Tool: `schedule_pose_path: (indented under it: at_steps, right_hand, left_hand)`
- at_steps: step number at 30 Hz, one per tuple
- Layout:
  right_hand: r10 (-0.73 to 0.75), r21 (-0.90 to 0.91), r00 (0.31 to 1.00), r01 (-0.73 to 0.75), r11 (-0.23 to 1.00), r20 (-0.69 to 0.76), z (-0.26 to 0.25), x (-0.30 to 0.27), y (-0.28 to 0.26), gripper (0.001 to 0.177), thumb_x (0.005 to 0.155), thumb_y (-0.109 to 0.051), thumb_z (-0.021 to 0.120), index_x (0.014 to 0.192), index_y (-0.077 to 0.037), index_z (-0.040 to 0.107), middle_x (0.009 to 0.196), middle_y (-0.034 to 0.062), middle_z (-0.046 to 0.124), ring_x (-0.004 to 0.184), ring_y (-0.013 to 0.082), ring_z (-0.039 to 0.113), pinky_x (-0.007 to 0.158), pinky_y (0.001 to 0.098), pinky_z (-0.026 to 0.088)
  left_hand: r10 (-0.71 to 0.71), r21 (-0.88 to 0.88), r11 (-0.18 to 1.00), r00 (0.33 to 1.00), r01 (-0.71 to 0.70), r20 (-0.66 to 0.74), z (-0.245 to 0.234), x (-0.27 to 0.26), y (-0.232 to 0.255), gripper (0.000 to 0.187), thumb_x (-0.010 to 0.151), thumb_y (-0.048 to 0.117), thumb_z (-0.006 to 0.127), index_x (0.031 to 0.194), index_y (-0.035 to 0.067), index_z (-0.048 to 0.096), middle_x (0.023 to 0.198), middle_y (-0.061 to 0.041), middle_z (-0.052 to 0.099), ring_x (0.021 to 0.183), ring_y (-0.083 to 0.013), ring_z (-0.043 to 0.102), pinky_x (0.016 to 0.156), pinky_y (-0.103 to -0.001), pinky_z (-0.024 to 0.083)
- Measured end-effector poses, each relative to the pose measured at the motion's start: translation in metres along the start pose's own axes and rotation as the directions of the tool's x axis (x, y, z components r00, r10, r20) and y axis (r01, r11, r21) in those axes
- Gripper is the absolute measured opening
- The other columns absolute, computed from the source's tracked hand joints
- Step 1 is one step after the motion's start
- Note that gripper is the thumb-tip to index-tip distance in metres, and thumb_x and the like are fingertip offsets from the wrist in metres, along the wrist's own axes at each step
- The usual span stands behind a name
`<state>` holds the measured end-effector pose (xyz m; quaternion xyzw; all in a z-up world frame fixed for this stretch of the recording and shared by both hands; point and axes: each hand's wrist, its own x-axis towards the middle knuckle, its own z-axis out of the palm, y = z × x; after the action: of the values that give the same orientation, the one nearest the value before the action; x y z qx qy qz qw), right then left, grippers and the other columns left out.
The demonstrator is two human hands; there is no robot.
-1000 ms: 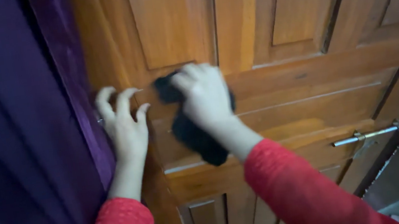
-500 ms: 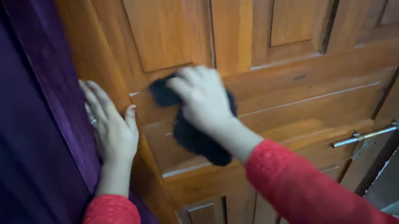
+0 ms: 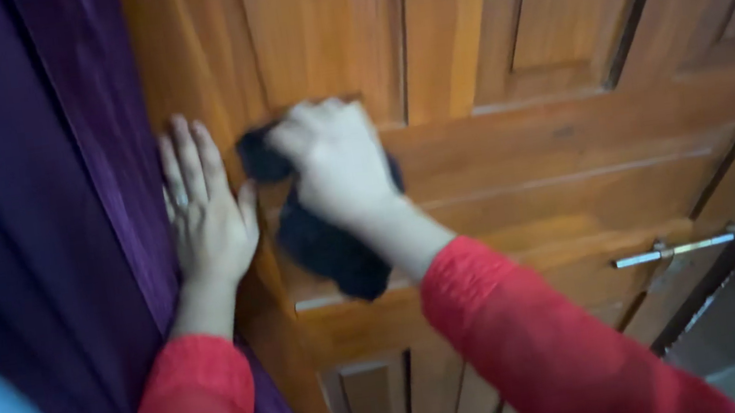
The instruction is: Cleaning a wooden door with a black cloth.
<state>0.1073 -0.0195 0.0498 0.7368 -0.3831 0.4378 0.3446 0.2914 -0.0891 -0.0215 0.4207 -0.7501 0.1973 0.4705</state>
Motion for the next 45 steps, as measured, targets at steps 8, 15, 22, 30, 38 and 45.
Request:
schedule_pose_path:
  at_steps: [8, 15, 22, 30, 38, 45]
  right_hand:
    - [0.293, -0.118, 0.935, -0.320, 0.940, -0.199, -0.007, -0.032, 0.004, 0.034, 0.069, 0.001, 0.068, 0.100, -0.013, 0.070, 0.109, 0.0069, 0.066, 0.108, 0.0331, 0.058, 0.090, 0.0452, 0.043]
    - [0.098, -0.068, 0.993, -0.102, 0.992, -0.063, -0.018, -0.023, 0.003, 0.038, 0.073, 0.002, 0.071, 0.107, -0.014, 0.072, 0.114, 0.0063, 0.065, 0.112, 0.0310, 0.059, 0.098, 0.0434, 0.042]
    - [0.367, -0.158, 0.916, -0.391, 0.906, -0.161, -0.015, -0.024, 0.004, 0.034, 0.067, 0.004, 0.068, 0.096, -0.014, 0.071, 0.103, 0.0054, 0.065, 0.108, 0.0317, 0.060, 0.097, 0.0436, 0.043]
    - [0.141, -0.081, 0.989, -0.144, 0.986, -0.041, -0.014, -0.017, -0.001, 0.036, 0.073, 0.004, 0.068, 0.105, -0.012, 0.072, 0.110, 0.0073, 0.066, 0.107, 0.0320, 0.059, 0.093, 0.0449, 0.044]
    - [0.272, -0.096, 0.935, -0.300, 0.949, -0.230, 0.005, -0.013, -0.028, 0.035, 0.068, 0.003, 0.068, 0.100, -0.011, 0.070, 0.110, 0.0097, 0.067, 0.110, 0.0352, 0.061, 0.099, 0.0467, 0.045]
    - [0.241, -0.094, 0.962, -0.254, 0.963, -0.127, -0.015, -0.014, -0.015, 0.029, 0.075, 0.002, 0.067, 0.101, -0.010, 0.072, 0.108, 0.0091, 0.068, 0.110, 0.0354, 0.061, 0.098, 0.0460, 0.047]
  left_hand:
    - [0.036, -0.206, 0.977, 0.991, -0.061, -0.126, -0.003, -0.003, 0.013, 0.099, 0.098, 0.017, 0.078, 0.170, 0.004, 0.011, 0.176, -0.019, 0.006, 0.164, -0.0417, 0.010, 0.136, -0.050, 0.018]
    - [0.004, -0.279, 0.959, 0.986, -0.050, -0.164, -0.006, -0.001, 0.016, 0.099, 0.093, 0.011, 0.083, 0.170, 0.005, 0.020, 0.178, -0.017, 0.014, 0.165, -0.0400, 0.017, 0.138, -0.047, 0.023]
    - [0.067, -0.242, 0.966, 0.992, -0.092, -0.109, -0.026, 0.006, 0.012, 0.109, 0.079, 0.017, 0.090, 0.164, 0.003, 0.023, 0.173, -0.018, 0.017, 0.159, -0.0435, 0.020, 0.131, -0.051, 0.024]
    - [0.011, -0.324, 0.944, 0.987, -0.062, -0.158, -0.013, 0.002, 0.016, 0.114, 0.080, 0.019, 0.091, 0.167, 0.005, 0.019, 0.174, -0.018, 0.014, 0.161, -0.0435, 0.018, 0.133, -0.053, 0.023]
    - [0.038, -0.325, 0.942, 0.990, -0.082, -0.138, -0.016, 0.001, 0.009, 0.109, 0.082, 0.017, 0.089, 0.166, 0.003, 0.020, 0.173, -0.019, 0.016, 0.160, -0.0448, 0.017, 0.132, -0.054, 0.022]
    - [0.133, -0.335, 0.923, 0.974, -0.189, -0.184, -0.015, 0.001, -0.002, 0.100, 0.090, 0.017, 0.087, 0.166, 0.001, 0.023, 0.173, -0.019, 0.018, 0.161, -0.0437, 0.019, 0.135, -0.052, 0.024]
